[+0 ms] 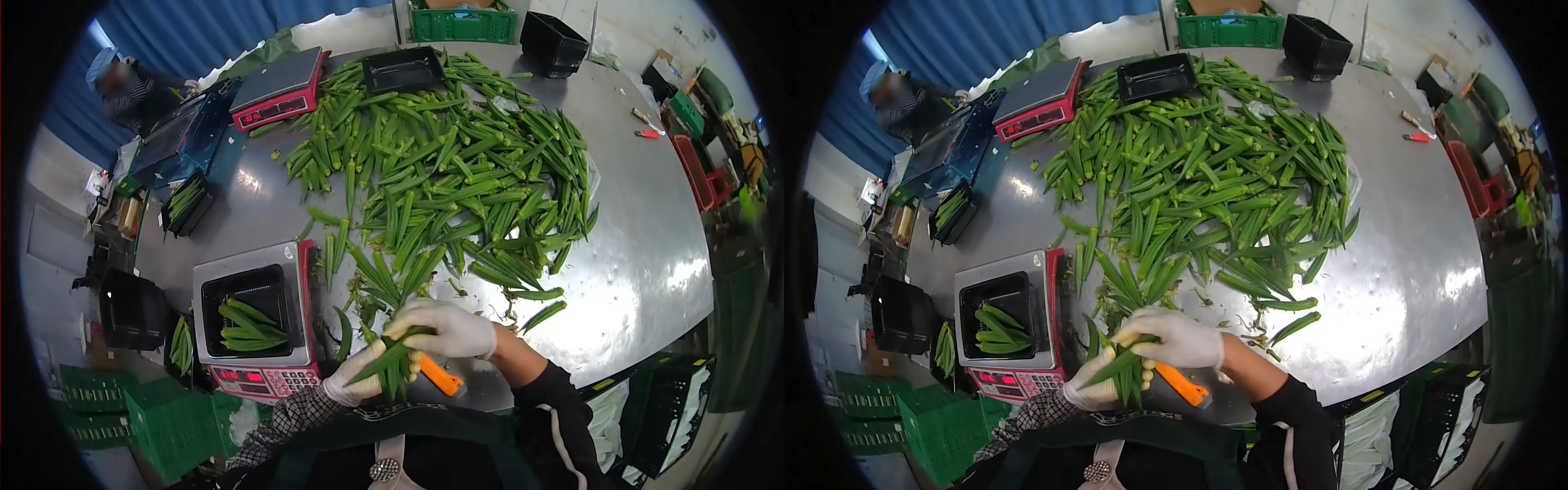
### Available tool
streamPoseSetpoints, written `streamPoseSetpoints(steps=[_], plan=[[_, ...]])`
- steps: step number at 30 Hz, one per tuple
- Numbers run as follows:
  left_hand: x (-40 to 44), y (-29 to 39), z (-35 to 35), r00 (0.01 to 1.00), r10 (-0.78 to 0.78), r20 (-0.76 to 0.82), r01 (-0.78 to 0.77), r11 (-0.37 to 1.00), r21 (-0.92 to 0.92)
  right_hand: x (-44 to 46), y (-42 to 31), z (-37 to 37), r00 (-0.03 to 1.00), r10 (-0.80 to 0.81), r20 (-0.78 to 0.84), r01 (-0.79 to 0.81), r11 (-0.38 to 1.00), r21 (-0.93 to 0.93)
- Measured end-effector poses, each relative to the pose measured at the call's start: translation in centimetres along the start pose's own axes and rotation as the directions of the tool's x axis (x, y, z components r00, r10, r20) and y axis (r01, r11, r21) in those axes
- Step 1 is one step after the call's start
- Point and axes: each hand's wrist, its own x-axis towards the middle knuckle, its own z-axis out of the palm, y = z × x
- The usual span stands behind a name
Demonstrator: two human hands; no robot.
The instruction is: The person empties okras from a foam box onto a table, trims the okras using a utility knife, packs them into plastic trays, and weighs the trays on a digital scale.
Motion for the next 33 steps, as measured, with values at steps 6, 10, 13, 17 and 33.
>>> streamPoseSetpoints(steps=[6, 10, 13, 17, 33], plan=[[-0.2, 0.3, -0.3, 0.989, 0.144, -0.029, -0.145, 0.989, -0.036, 3.6, 5.8, -4.7, 0.888, 0.102, -0.447, -0.441, 0.459, -0.771], [-0.8, 0.6, -0.3, 0.963, 0.236, -0.131, -0.243, 0.969, -0.039, 2.2, 10.1, -8.0, 0.843, 0.244, -0.479, -0.518, 0.126, -0.846], [-1.1, 0.4, 0.1, 0.954, 0.252, -0.159, -0.259, 0.966, -0.022, 0.2, 8.8, -7.8, 0.844, 0.061, -0.534, -0.461, 0.593, -0.661], [-1.3, 0.2, 0.8, 0.951, 0.26, -0.165, -0.267, 0.963, -0.022, -1.9, 2.7, -5.9, 0.765, 0.401, -0.505, -0.146, 0.871, 0.469], [-6.2, -1.7, 1.9, 0.875, 0.477, -0.087, -0.475, 0.879, 0.041, -1.5, -5.5, 10.9, 0.943, 0.131, -0.307, -0.17, 0.98, -0.104]])
